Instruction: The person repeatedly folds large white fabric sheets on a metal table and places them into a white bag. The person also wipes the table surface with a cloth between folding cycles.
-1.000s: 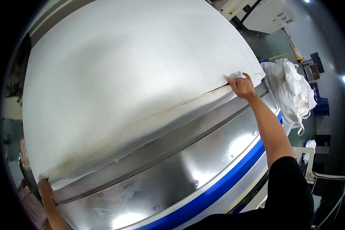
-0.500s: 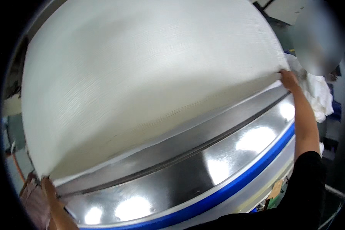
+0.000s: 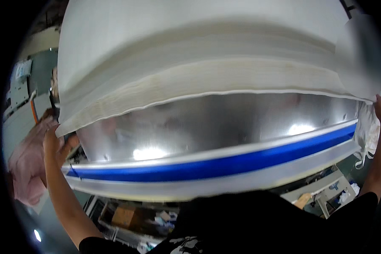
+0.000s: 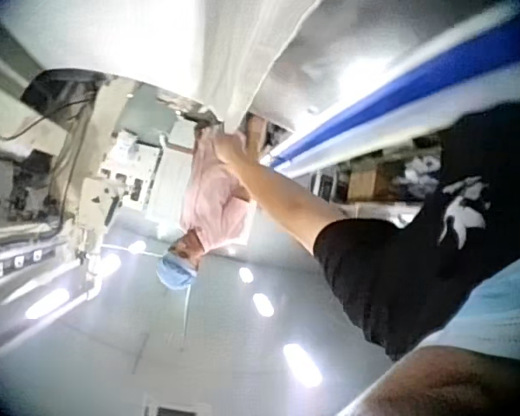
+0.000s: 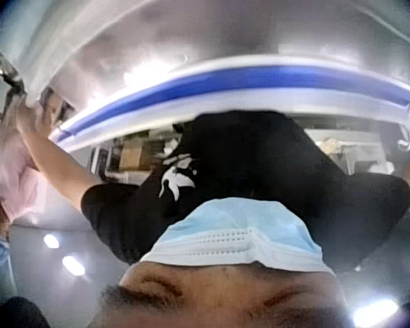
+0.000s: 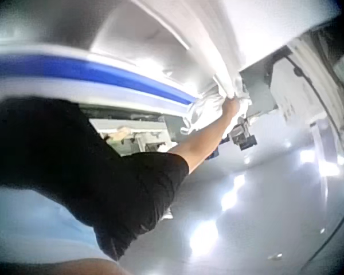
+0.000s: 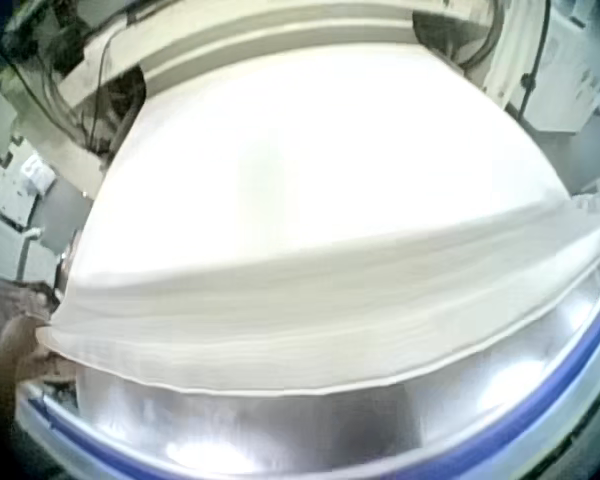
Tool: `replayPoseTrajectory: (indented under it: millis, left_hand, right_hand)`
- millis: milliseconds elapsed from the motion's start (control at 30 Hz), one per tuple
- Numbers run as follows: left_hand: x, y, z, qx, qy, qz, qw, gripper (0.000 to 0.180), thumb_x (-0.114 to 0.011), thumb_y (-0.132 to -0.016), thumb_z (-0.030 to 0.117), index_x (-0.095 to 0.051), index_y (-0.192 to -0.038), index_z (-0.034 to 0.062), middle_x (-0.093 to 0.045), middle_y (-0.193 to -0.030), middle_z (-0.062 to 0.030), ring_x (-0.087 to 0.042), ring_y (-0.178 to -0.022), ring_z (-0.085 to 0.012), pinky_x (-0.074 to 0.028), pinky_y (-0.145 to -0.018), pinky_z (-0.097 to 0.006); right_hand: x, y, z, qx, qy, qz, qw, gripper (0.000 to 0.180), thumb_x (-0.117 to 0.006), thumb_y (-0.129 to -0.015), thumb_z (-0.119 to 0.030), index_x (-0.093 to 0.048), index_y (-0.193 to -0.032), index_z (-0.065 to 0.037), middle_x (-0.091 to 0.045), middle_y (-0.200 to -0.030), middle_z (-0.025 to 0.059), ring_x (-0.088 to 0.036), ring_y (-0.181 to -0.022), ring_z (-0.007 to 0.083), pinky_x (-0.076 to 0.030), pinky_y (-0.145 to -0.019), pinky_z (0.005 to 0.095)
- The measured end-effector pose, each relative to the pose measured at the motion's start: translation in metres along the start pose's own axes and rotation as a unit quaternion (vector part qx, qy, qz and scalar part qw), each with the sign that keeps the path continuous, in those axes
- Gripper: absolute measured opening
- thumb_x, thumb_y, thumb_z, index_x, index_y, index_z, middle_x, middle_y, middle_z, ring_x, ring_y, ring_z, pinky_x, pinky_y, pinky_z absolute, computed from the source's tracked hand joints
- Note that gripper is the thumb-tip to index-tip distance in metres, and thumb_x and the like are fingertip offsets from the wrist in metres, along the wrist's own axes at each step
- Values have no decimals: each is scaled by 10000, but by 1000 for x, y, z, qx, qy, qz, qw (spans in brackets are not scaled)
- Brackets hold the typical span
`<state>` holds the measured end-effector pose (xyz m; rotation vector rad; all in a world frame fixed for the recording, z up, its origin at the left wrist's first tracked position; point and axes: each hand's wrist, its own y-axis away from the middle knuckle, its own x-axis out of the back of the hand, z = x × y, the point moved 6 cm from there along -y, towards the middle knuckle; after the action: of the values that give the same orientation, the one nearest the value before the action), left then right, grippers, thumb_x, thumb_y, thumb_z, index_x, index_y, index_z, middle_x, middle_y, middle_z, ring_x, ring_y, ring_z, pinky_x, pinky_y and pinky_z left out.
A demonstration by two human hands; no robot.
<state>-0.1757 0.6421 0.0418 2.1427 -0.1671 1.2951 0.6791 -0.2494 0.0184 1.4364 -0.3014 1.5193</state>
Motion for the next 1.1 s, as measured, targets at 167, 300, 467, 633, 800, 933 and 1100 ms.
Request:
replayPoseTrajectory:
  millis: [167, 300, 467, 633, 800, 933, 1100]
  left_hand:
    - [-98, 83, 3, -85, -211, -121, 966, 389, -500, -773, 4, -662, -1094, 154, -658, -1031, -144, -595, -997, -340, -475, -874, -404]
    - [-193, 150, -9, -156, -231, -317, 907, 371, -555, -753, 64, -673, -1084, 184, -653, -1098, -75, -584, -1067, -266, -364, -1023, -412]
    - [-245, 186, 16, -179, -268, -415, 850, 324, -576, -727, 63, -687, -1024, 131, -660, -1067, -124, -615, -1026, -293, -485, -891, -405]
    - [-268, 189, 5, -151, -293, -458, 826, 238, -561, -789, 107, -696, -985, 84, -650, -1110, -125, -615, -1044, -279, -500, -858, -412]
    - [-287, 172, 11, -138, -262, -429, 853, 354, -727, -715, 250, -689, -1020, 75, -663, -1077, -118, -628, -1009, -299, -508, -843, -412]
    - [-262, 164, -58, 59, -314, -323, 891, 270, -521, -869, 151, -676, -1085, 105, -643, -1143, -120, -633, -1027, -292, -514, -816, -391]
    - [-211, 164, -95, 211, -288, -253, 899, 282, -508, -880, 154, -663, -1108, 97, -638, -1156, -119, -625, -1044, -298, -509, -832, -394]
  right_hand:
    - [-77, 100, 9, 37, 124, -56, 990, 469, -481, -718, 64, -595, -1149, -79, -623, -1095, 185, -570, -1025, 366, -442, -892, 436]
    - [-106, 152, -39, 67, 82, -127, 986, 306, -522, -744, -2, -673, -994, -92, -657, -924, 169, -608, -880, 355, -469, -816, 426]
    - [-139, 193, -52, 74, 157, -210, 962, 213, -520, -820, -109, -686, -954, -100, -665, -928, 152, -617, -887, 334, -471, -814, 436]
    - [-165, 197, -62, 79, 164, -222, 958, 229, -491, -868, -164, -686, -969, -100, -666, -937, 145, -616, -884, 345, -468, -827, 445]
    - [-207, 215, 13, 155, 249, -143, 945, 200, -477, -875, -144, -645, -890, -36, -647, -896, 153, -597, -874, 350, -464, -787, 451]
    - [-232, 200, 15, 89, 169, -157, 969, 203, -459, -892, -120, -639, -932, -35, -623, -932, 172, -571, -910, 362, -443, -817, 445]
    - [-234, 214, -6, 94, 160, -204, 961, 233, -469, -893, -140, -622, -1040, -45, -609, -1047, 158, -554, -982, 351, -427, -879, 450]
